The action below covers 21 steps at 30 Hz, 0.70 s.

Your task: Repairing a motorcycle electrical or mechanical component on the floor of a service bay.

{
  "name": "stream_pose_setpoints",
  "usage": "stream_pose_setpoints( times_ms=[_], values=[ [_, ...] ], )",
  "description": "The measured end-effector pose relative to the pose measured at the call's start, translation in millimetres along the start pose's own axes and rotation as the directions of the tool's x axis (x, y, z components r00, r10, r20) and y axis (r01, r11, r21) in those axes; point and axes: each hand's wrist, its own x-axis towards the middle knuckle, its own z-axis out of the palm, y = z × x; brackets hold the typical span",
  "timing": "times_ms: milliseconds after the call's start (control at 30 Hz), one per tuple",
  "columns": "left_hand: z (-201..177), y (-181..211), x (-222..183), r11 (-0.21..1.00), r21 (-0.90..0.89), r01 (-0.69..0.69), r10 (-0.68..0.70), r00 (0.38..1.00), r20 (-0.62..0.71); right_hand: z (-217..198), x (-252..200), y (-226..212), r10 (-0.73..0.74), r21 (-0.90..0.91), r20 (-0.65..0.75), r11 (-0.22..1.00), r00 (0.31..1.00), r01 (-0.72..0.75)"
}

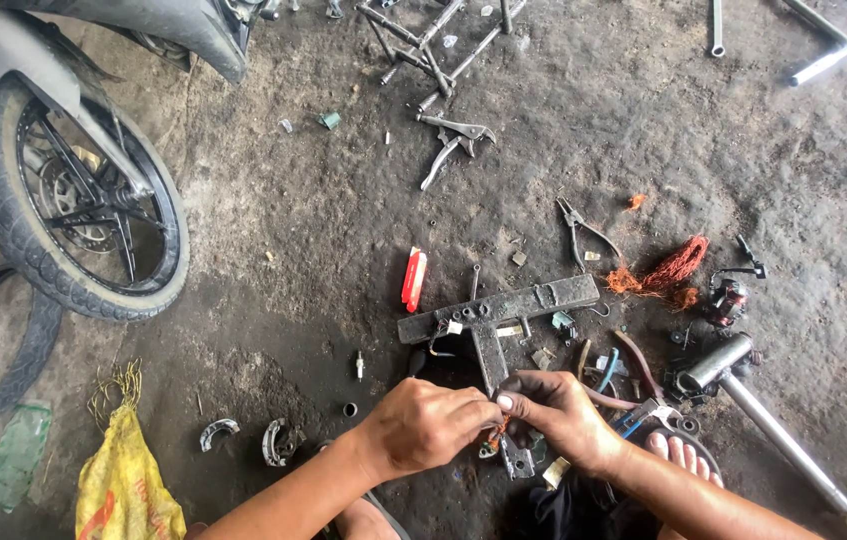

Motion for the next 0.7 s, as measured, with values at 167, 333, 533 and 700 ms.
stream_pose_setpoints(
  times_ms=[167, 333, 533, 700],
  values=[
    [-6.0, -8.2, -3.9, 0.994, 0.033, -0.109, 0.107, 0.993, 0.057, 5.3, -2.3, -13.6, 0.026, -0.021, 0.000, 0.999, 1.000, -0.026],
    [-4.5, 0.1, -6.7, 0.976, 0.126, -0.176, 0.167, 0.983, 0.075, 9.4, -4.5, -10.6, 0.040, -0.026, -0.032, 0.999, 0.999, -0.040],
    [-3.6, 3.3, -5.9, 0.960, 0.173, -0.219, 0.216, 0.976, 0.039, 11.2, -6.4, -7.2, 0.067, 0.123, -0.023, 0.990, 0.997, -0.064],
    [-0.9, 3.6, -5.4, 0.988, 0.088, -0.127, 0.125, 0.992, 0.035, 6.3, -3.1, -1.4, -0.026, 0.117, 0.010, 0.993, 1.000, 0.024]
  ],
)
